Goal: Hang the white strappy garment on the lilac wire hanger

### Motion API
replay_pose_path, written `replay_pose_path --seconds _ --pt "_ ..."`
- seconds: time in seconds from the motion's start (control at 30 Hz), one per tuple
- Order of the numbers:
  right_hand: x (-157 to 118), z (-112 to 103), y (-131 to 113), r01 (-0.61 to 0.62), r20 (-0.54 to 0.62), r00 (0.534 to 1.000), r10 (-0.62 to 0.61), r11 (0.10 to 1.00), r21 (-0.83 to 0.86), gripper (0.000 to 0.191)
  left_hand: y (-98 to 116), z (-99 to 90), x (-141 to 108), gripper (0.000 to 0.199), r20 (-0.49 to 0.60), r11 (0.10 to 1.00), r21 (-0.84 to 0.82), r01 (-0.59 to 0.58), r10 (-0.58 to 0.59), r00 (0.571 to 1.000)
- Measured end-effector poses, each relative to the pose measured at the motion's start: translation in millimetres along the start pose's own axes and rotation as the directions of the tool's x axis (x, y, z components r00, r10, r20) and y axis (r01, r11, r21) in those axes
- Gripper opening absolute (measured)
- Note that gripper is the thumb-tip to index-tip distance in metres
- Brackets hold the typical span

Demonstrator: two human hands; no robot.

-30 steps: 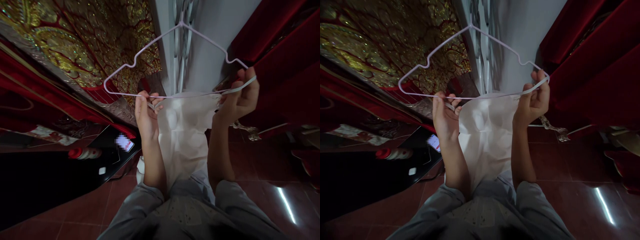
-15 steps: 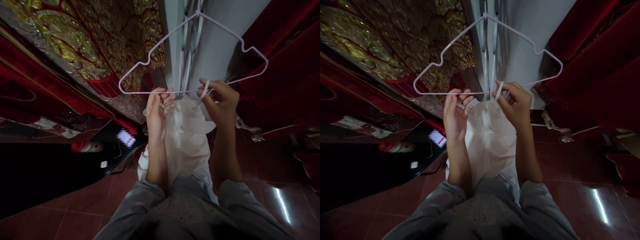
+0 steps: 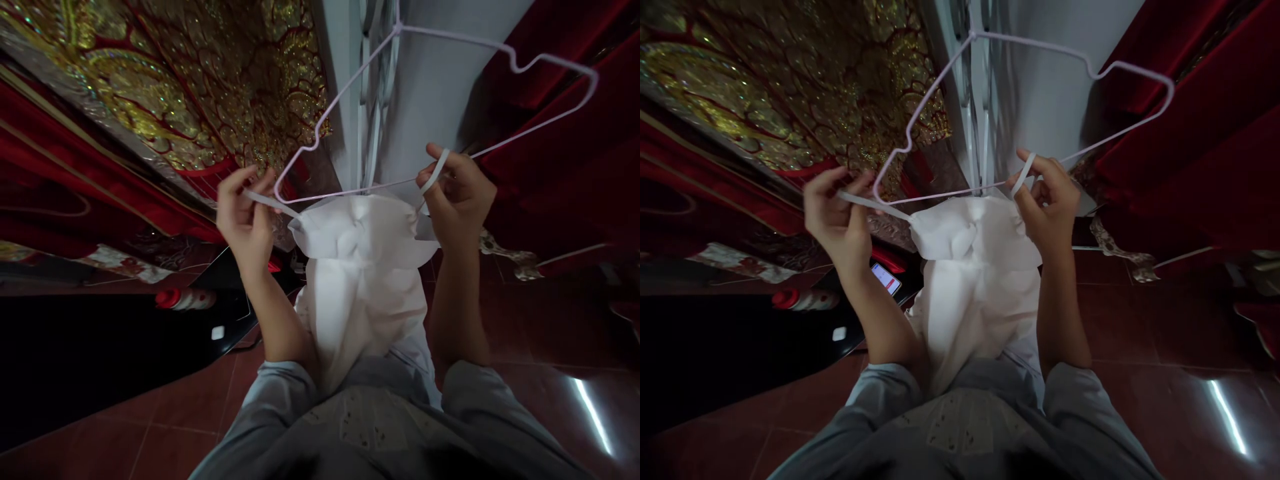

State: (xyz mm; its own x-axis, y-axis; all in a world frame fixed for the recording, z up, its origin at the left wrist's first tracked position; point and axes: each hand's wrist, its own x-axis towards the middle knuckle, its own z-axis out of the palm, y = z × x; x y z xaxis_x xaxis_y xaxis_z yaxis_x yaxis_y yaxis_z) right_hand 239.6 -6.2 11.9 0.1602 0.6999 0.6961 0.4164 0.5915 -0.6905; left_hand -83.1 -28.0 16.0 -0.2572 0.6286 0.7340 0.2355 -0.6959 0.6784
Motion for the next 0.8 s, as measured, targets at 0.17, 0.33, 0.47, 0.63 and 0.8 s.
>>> replay_pose_path --seconds 0.17,0.33,0.47,0.63,0.8 --pt "-2.0 1.3 -1.1 -0.070 0.062 0.996 0.068 0.997 0.036 0.046 23.5 -1.4 4.7 0.058 -0.189 0.974 -0.130 0.186 -0.208 0.960" --pt "-5.5 3.8 -11.6 -0.082 0.112 0.991 0.070 0.991 0.107 0.044 23.9 12.9 35.5 0.083 0.011 0.891 -0.227 0.394 -0.403 0.915" --pt "-6.0 2.8 -16.5 -0.104 0.105 0.990 0.091 0.986 0.131 0.044 21.1 38.8 71.6 0.091 0.114 0.953 -0.077 0.292 -0.283 0.952" --pt "-6.1 1.5 -18.7 -0.080 0.125 0.989 0.073 0.995 0.057 0.045 21.5 46.9 87.4 0.037 0.055 0.990 -0.097 -0.104 0.109 0.992" --pt "-8.4 5.3 -16.2 -0.078 0.113 0.991 0.070 0.995 0.062 0.044 -4.6 44.2 43.4 0.008 -0.423 0.970 -0.176 0.170 -0.230 0.876"
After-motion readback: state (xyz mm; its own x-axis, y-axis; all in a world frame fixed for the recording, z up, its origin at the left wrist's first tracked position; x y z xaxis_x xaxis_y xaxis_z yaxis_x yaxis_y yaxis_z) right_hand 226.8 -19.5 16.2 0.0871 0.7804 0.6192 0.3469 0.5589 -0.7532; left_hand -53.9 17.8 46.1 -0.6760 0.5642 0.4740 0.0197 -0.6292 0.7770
